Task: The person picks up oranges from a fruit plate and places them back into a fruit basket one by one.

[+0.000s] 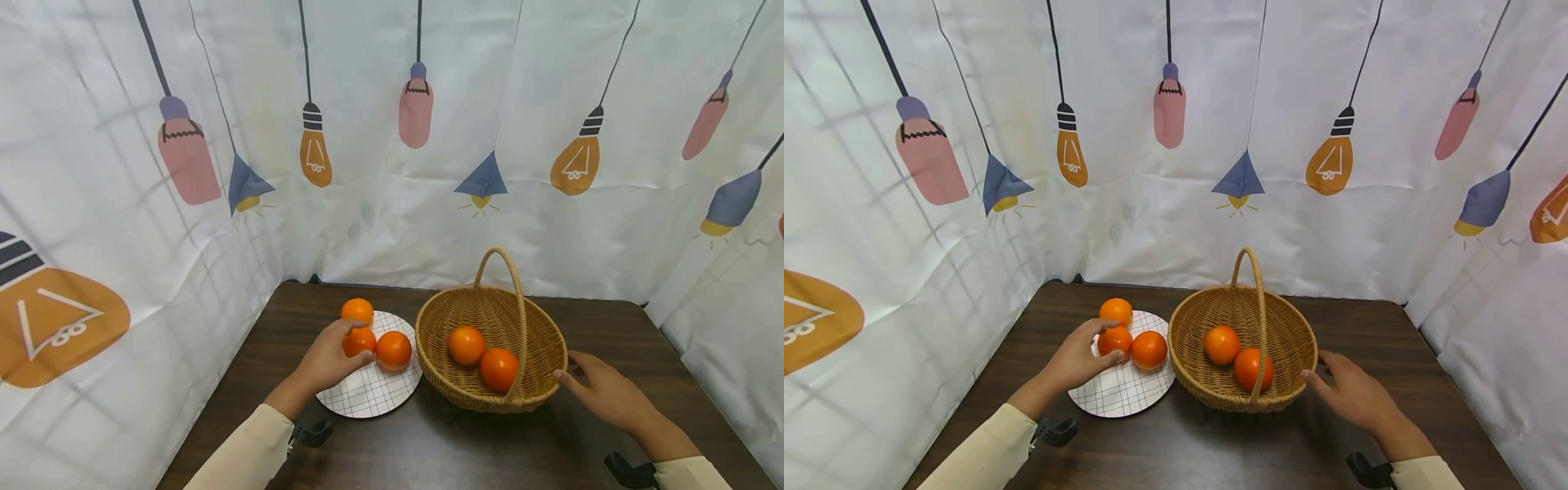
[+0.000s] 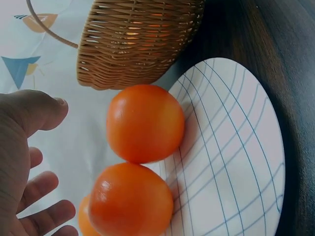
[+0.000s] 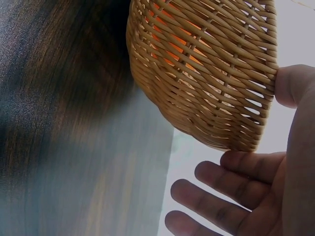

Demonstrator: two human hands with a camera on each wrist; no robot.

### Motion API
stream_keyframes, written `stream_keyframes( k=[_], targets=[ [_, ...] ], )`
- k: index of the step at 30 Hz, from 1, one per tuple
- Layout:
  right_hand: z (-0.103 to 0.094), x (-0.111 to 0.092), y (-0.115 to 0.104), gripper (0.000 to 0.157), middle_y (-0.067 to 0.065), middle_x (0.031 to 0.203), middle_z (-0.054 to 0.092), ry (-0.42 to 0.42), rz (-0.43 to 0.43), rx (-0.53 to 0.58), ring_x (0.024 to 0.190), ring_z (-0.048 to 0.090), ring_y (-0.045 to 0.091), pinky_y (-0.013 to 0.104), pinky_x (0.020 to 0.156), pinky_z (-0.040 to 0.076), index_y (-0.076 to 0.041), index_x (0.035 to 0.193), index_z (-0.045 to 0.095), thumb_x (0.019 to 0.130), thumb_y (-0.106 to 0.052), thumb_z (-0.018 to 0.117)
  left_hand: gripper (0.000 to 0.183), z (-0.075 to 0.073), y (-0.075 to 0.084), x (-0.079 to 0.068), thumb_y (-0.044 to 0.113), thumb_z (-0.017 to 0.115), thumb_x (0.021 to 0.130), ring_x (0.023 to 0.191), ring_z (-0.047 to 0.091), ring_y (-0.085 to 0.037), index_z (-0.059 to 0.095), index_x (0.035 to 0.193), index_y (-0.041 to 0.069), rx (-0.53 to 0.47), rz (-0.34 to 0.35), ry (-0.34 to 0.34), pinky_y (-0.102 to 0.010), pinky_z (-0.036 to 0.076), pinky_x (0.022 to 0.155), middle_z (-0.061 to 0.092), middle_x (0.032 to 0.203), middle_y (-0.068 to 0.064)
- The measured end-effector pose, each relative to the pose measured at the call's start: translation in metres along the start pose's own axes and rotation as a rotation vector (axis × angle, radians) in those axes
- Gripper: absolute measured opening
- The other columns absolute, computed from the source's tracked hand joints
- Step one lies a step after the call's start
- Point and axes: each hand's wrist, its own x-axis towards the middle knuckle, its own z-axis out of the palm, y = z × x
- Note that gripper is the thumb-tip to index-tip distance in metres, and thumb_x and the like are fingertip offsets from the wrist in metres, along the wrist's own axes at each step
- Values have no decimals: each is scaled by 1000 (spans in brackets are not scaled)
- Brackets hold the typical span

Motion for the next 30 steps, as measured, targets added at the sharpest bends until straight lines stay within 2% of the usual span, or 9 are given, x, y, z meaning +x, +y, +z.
stream_keyframes(
  k=[17,25,30],
  targets=[
    [0,0,0,80,31,132,43,3,0,-12,107,54,42,58,76,46,7,137,37,92,-59,41,58,8,-29,2,32,79,75,119,46,-27,56,123,10,24,-65,5,-49,38,98,50,129,-9],
    [0,0,1,81,32,134,41,-1,10,-17,111,49,46,60,78,44,7,137,36,92,-60,40,62,12,-34,3,31,78,75,119,45,-28,53,128,11,24,-102,-24,-50,39,96,47,133,-11],
    [0,0,2,81,32,134,40,-1,11,-15,112,49,46,60,78,44,7,138,36,92,-60,40,66,17,-37,3,30,79,75,112,49,-27,49,131,13,22,-130,-31,-48,43,93,46,133,-10]
  ],
)
